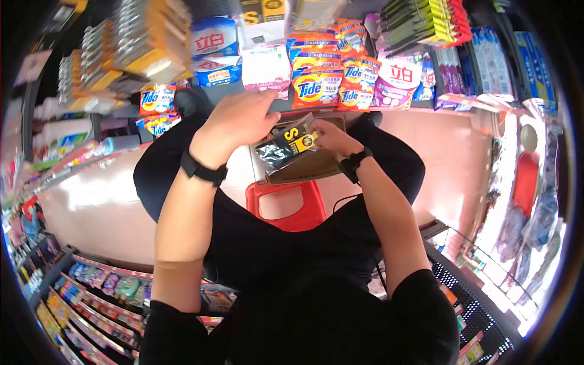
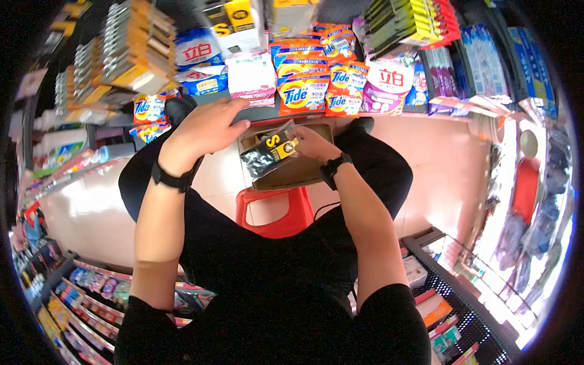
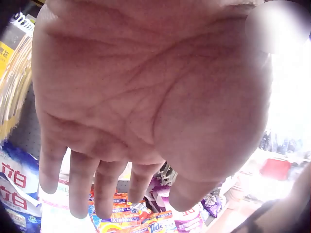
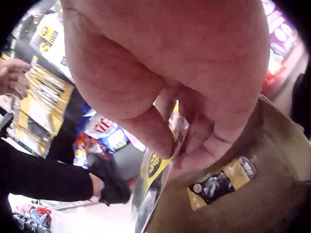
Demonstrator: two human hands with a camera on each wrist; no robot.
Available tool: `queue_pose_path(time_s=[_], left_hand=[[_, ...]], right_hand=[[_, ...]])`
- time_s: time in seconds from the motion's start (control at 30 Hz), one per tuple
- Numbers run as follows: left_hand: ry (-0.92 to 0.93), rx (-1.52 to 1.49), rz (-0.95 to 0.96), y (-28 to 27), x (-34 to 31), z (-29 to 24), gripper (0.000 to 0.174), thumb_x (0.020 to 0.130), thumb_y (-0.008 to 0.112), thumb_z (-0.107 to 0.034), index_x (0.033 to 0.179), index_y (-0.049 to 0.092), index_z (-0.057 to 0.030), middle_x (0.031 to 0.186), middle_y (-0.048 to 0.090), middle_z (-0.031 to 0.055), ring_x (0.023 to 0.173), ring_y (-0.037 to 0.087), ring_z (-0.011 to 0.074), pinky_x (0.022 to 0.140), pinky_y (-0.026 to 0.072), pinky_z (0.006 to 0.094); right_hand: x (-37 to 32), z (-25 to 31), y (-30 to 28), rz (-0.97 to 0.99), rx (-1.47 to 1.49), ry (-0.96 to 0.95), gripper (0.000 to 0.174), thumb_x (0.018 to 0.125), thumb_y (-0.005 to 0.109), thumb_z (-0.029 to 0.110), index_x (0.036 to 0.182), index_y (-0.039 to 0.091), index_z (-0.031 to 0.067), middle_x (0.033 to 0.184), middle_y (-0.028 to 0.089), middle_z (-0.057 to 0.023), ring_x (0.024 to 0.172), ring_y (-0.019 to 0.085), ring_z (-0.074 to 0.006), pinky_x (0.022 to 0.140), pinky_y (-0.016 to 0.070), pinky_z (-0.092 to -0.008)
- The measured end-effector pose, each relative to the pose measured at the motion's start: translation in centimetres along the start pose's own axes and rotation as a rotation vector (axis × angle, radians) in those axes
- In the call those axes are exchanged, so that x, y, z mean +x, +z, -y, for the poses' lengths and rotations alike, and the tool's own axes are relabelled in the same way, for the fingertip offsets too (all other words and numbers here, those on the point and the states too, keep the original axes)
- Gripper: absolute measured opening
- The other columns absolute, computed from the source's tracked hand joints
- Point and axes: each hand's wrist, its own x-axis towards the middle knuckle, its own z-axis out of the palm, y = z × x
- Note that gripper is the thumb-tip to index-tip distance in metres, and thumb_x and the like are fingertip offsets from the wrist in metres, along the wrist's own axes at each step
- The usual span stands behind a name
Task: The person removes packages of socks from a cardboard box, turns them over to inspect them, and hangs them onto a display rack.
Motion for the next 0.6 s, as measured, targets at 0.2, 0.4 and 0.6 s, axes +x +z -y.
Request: queue_pose_path(time_s=[0.2, 0.4, 0.6], left_hand=[[0.086, -0.171, 0.115, -0.1, -0.2, 0.4, 0.048, 0.094, 0.065, -0.034, 0.131, 0.059, -0.0045, 0.124, 0.067, 0.0236, 0.115, 0.064, 0.0394, 0.096, 0.0511, 0.0437], [0.165, -0.401, 0.065, 0.6, 0.0, 1.1, 0.045, 0.089, 0.075, -0.028, 0.124, 0.063, -0.0027, 0.113, 0.071, 0.0193, 0.106, 0.068, 0.0304, 0.09, 0.0523, 0.0377], [0.235, -0.604, 0.113, -2.0, -1.3, 0.7, 0.032, 0.088, 0.076, -0.016, 0.114, 0.067, 0.0007, 0.097, 0.072, 0.0104, 0.09, 0.065, 0.0154, 0.083, 0.0518, 0.0301]], right_hand=[[-6.1, 13.1, -0.6, -0.028, 0.042, -0.136, 0.026, 0.083, 0.067, -0.002, 0.102, 0.052, 0.0086, 0.09, 0.046, 0.0039, 0.082, 0.046, -0.0075, 0.072, 0.0398, -0.0237], [-9.2, 18.9, -0.6, -0.154, 0.122, -0.224, 0.032, 0.086, 0.068, -0.009, 0.101, 0.045, 0.008, 0.086, 0.051, 0.0018, 0.08, 0.052, -0.0073, 0.072, 0.0426, -0.0231], [-10.6, 20.7, 0.6, -0.29, 0.471, -0.207, 0.03, 0.092, 0.067, -0.004, 0.114, 0.048, 0.0066, 0.102, 0.069, -0.0081, 0.1, 0.065, -0.0126, 0.086, 0.0499, -0.0245]])
